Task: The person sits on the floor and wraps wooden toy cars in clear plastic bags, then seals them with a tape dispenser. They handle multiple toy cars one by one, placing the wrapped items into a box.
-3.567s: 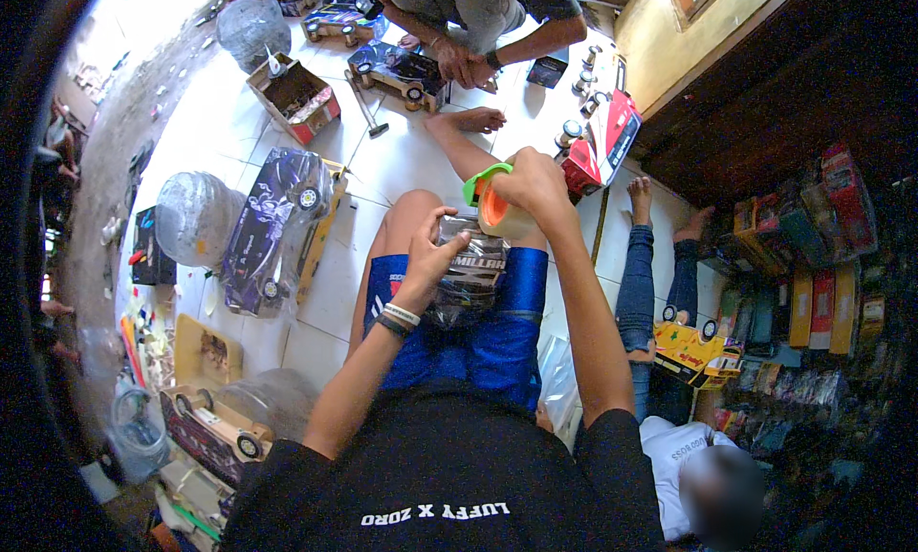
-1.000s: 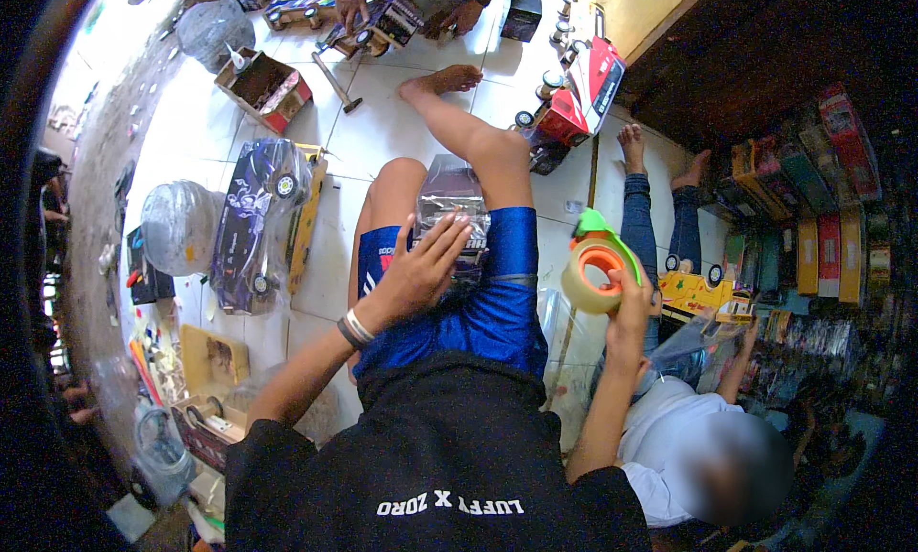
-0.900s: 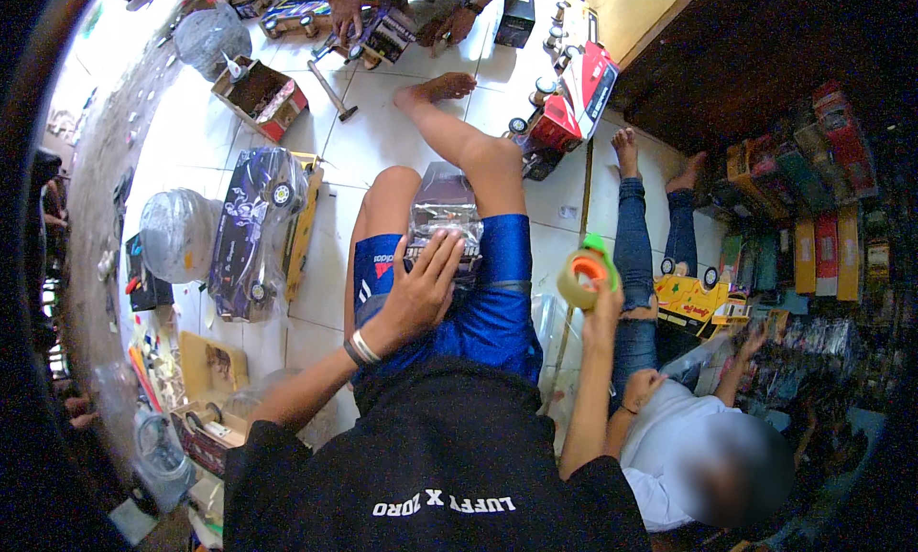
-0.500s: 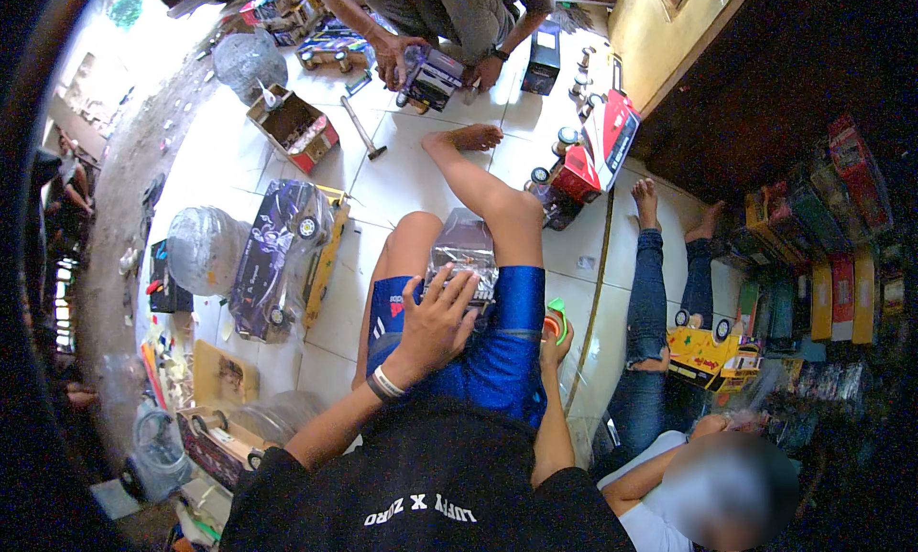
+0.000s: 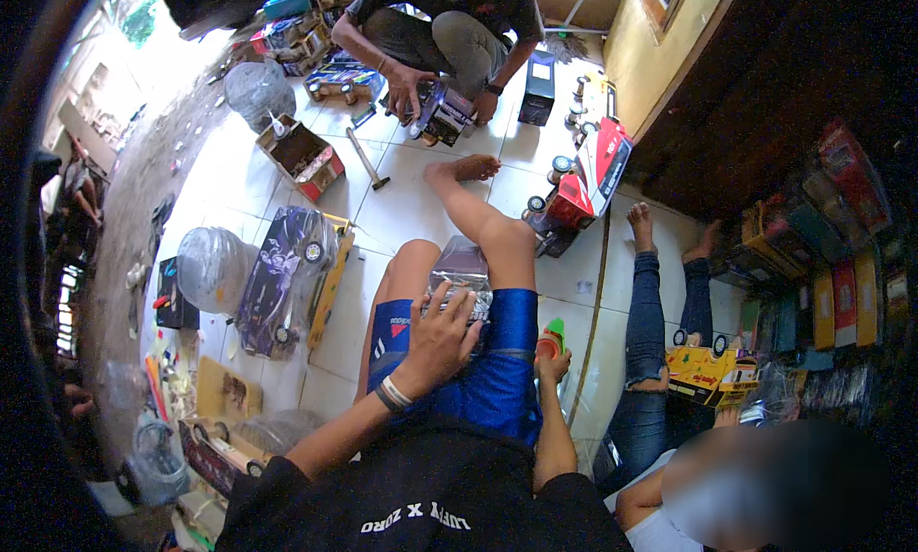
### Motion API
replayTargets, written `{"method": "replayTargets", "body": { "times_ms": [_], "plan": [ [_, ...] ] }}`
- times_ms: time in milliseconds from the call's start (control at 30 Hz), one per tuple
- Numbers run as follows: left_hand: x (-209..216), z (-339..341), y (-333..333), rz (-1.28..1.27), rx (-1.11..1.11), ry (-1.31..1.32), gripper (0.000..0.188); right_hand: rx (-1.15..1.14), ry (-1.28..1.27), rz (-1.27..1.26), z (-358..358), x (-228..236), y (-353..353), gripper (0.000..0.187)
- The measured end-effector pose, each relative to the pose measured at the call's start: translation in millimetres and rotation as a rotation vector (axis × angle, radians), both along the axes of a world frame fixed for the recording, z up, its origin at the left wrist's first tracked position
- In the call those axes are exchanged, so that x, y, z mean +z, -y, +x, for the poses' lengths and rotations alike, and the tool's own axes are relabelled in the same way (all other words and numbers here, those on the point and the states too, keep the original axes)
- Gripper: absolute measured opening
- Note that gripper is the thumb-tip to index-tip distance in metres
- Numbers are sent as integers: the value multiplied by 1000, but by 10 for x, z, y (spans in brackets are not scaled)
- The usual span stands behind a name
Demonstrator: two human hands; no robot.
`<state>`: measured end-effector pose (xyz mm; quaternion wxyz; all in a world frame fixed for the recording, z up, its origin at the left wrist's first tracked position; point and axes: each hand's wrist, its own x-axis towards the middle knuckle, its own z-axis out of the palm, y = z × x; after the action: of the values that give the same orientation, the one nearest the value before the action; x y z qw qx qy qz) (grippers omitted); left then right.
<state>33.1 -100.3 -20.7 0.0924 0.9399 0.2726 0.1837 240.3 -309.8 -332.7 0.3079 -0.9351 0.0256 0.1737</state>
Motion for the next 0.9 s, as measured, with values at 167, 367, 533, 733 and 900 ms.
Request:
{"method": "replayTargets", "body": {
  "times_ms": [167, 367, 533, 733, 900],
  "plan": [
    [-13, 38, -71, 34, 13, -7, 44, -69, 189, -145, -94, 352, -211, 62],
    [14, -51, -236, -39, 83, 20, 50, -142, 382, -86, -139, 857, -411, 61],
    [13, -233, -130, 22, 225, -37, 58, -153, 314, 168, -91, 1036, -220, 67],
    [-62, -429, -87, -203, 118, 173, 52, 227, 249, 649, -184, 2026, -415, 38],
    [-162, -336, -211, -202, 12, 153, 44, 1003, 569, 484, -500, 3073, -1068, 34]
  ]
}}
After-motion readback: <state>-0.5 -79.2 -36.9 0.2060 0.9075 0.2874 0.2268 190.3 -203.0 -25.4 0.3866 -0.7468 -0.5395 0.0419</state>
